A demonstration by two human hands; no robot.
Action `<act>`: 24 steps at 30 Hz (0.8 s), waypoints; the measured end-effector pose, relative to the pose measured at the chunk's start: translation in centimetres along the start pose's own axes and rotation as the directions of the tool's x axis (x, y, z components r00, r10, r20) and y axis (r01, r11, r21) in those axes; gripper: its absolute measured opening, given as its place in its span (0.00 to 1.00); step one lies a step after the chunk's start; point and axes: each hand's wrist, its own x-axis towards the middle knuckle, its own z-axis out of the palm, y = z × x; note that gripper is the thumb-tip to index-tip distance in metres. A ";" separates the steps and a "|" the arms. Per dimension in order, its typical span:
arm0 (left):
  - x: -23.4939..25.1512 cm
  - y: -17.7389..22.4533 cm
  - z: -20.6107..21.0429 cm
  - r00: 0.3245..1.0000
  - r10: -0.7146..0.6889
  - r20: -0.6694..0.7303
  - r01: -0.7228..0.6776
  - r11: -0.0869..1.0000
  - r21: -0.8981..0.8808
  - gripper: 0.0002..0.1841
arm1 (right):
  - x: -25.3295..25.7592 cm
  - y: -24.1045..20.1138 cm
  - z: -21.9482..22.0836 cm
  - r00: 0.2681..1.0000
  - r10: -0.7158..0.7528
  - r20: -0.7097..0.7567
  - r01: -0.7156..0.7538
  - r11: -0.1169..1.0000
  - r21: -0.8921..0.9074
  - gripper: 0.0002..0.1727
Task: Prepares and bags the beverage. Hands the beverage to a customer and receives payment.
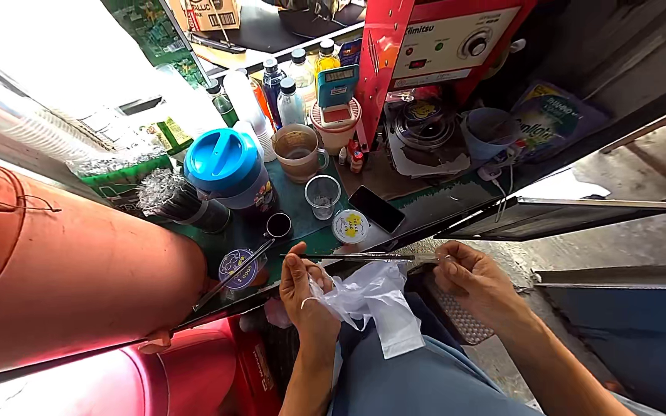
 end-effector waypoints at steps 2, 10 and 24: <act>-0.1 -0.5 0.5 0.998 -0.059 0.010 0.059 0.997 -0.051 0.18 | 0.2 0.9 0.8 0.993 -0.003 0.120 -0.029 0.965 0.261 0.23; 0.0 -1.8 2.1 0.988 -0.149 -0.027 0.145 0.982 -0.124 0.18 | 2.3 2.0 4.6 0.977 -0.203 0.067 0.150 0.874 0.462 0.25; 2.2 -7.9 -5.8 0.918 -0.373 0.135 -0.075 0.171 0.982 0.43 | 16.0 2.8 4.1 0.858 -0.495 -0.133 0.465 0.861 -0.204 0.18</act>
